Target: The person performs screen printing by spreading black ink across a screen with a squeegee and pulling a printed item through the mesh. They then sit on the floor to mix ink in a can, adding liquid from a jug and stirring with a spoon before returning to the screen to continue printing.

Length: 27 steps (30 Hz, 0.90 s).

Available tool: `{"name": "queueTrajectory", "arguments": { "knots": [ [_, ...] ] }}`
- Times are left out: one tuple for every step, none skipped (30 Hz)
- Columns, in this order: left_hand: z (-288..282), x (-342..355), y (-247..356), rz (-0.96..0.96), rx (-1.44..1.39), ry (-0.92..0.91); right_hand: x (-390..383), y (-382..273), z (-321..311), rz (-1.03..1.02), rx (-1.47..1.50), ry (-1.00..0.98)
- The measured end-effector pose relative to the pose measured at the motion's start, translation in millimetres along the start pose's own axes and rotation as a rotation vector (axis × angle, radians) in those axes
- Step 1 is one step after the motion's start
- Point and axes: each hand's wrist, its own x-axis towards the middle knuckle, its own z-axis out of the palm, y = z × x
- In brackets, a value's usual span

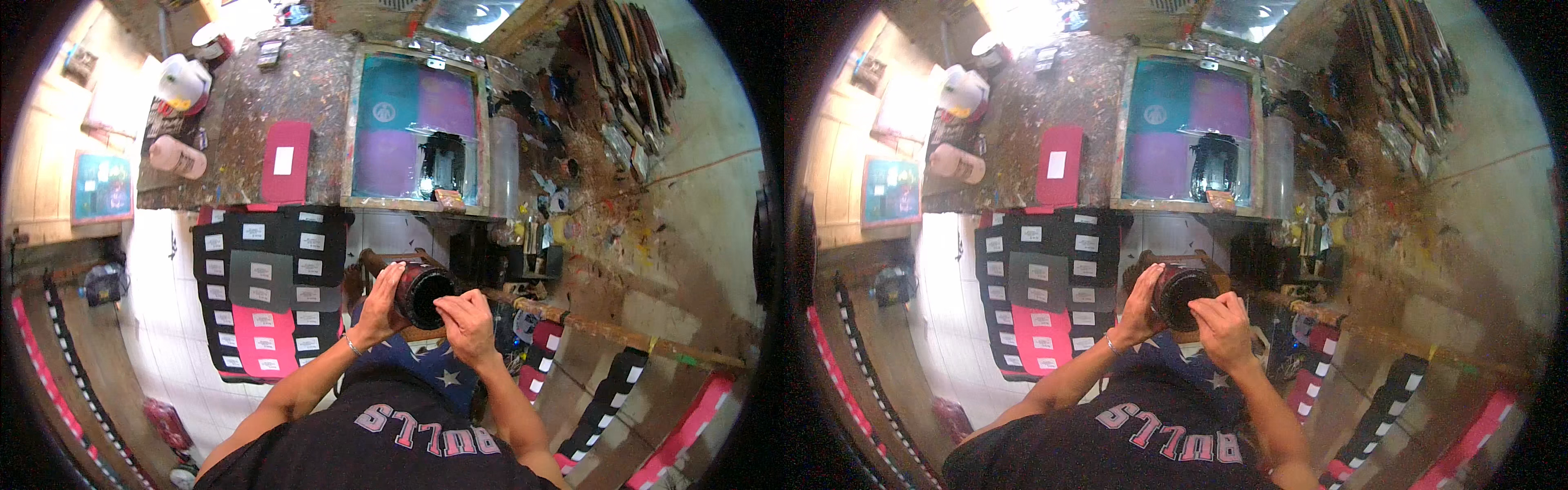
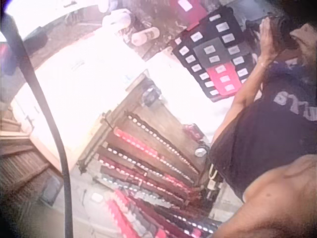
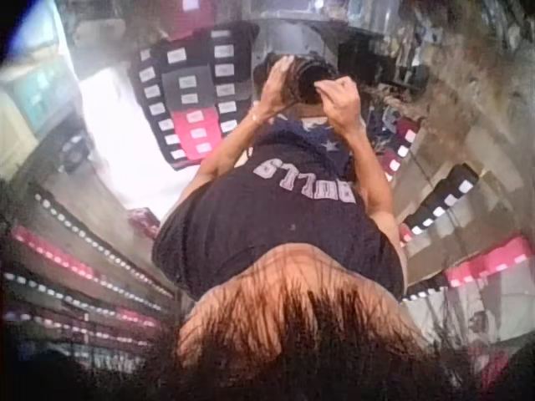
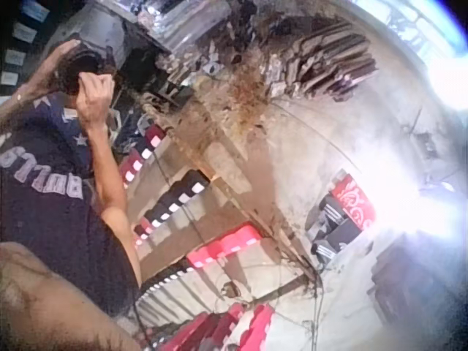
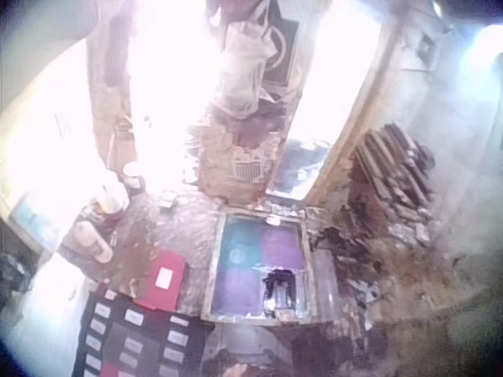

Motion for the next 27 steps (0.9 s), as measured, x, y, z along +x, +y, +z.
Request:
{"name": "queueTrajectory", "arguments": {
  "knots": [
    [-6, 8, 1, 0.011, -0.006, -0.003, 4, -2, 1, 0.003, -0.043, -0.001],
    [-14, 16, 2, 0.022, -0.013, -0.005, 6, -3, 3, 0.007, -0.087, -0.005],
    [-19, 22, 3, 0.031, -0.021, -0.006, 6, -4, 5, 0.01, -0.131, -0.01],
    [-21, 26, 1, 0.055, -0.033, -0.001, 5, -7, 5, 0.02, -0.081, -0.026],
    [-21, 30, 1, 0.057, -0.035, -0.005, 7, -9, 4, 0.043, -0.044, -0.002],
    [-21, 34, 1, 0.058, -0.038, -0.007, 11, -11, 1, 0.064, -0.007, 0.021],
    [-21, 39, 1, 0.061, -0.033, -0.002, 18, -12, -1, 0.076, 0.033, 0.047],
    [-21, 42, 2, 0.075, -0.023, 0.005, 27, -16, -7, 0.066, -0.013, 0.085],
    [-22, 44, 3, 0.083, -0.021, -0.005, 31, -18, -8, 0.055, -0.067, 0.09],
    [-24, 41, 2, 0.086, -0.014, -0.016, 32, -20, -8, 0.044, -0.115, 0.092],
    [-25, 39, 3, 0.089, -0.007, -0.026, 33, -21, -8, 0.032, -0.163, 0.093],
    [-25, 40, 3, 0.092, -0.008, -0.009, 36, -20, -9, 0.011, -0.156, 0.065],
    [-27, 44, 1, 0.099, -0.008, 0.013, 36, -20, -8, 0.008, -0.103, 0.053],
    [-27, 47, 0, 0.105, -0.008, 0.035, 36, -17, -6, 0.003, -0.05, 0.041],
    [-26, 48, -2, 0.109, -0.007, 0.053, 37, -16, -5, -0.003, 0.002, 0.027],
    [-24, 52, -4, 0.114, -0.005, 0.078, 44, -15, -6, 0.0, -0.032, 0.065],
    [-21, 56, -6, 0.118, -0.002, 0.104, 48, -14, -5, -0.016, -0.082, 0.078],
    [-21, 56, -7, 0.121, 0.037, 0.091, 51, -13, -5, -0.034, -0.132, 0.092],
    [-23, 58, -8, 0.13, 0.055, 0.11, 53, -12, -5, -0.05, -0.174, 0.107],
    [-23, 61, -9, 0.14, 0.071, 0.127, 55, -6, -6, -0.065, -0.165, 0.056],
    [-22, 67, -9, 0.15, 0.088, 0.145, 60, 0, -7, -0.077, -0.097, 0.045],
    [-23, 69, -13, 0.152, 0.089, 0.165, 64, 6, -2, -0.085, -0.012, 0.039],
    [-23, 72, -16, 0.14, 0.096, 0.168, 69, 14, 1, -0.093, 0.073, 0.033],
    [-22, 75, -18, 0.128, 0.103, 0.171, 80, 18, -3, -0.148, -0.02, 0.082],
    [-21, 76, -21, 0.112, 0.108, 0.162, 83, 25, -3, -0.162, -0.043, 0.072],
    [-20, 84, -25, 0.119, 0.14, 0.159, 87, 34, -3, -0.178, -0.066, 0.062],
    [-19, 94, -29, 0.125, 0.172, 0.158, 92, 44, -3, -0.195, -0.089, 0.051]
  ]
}}
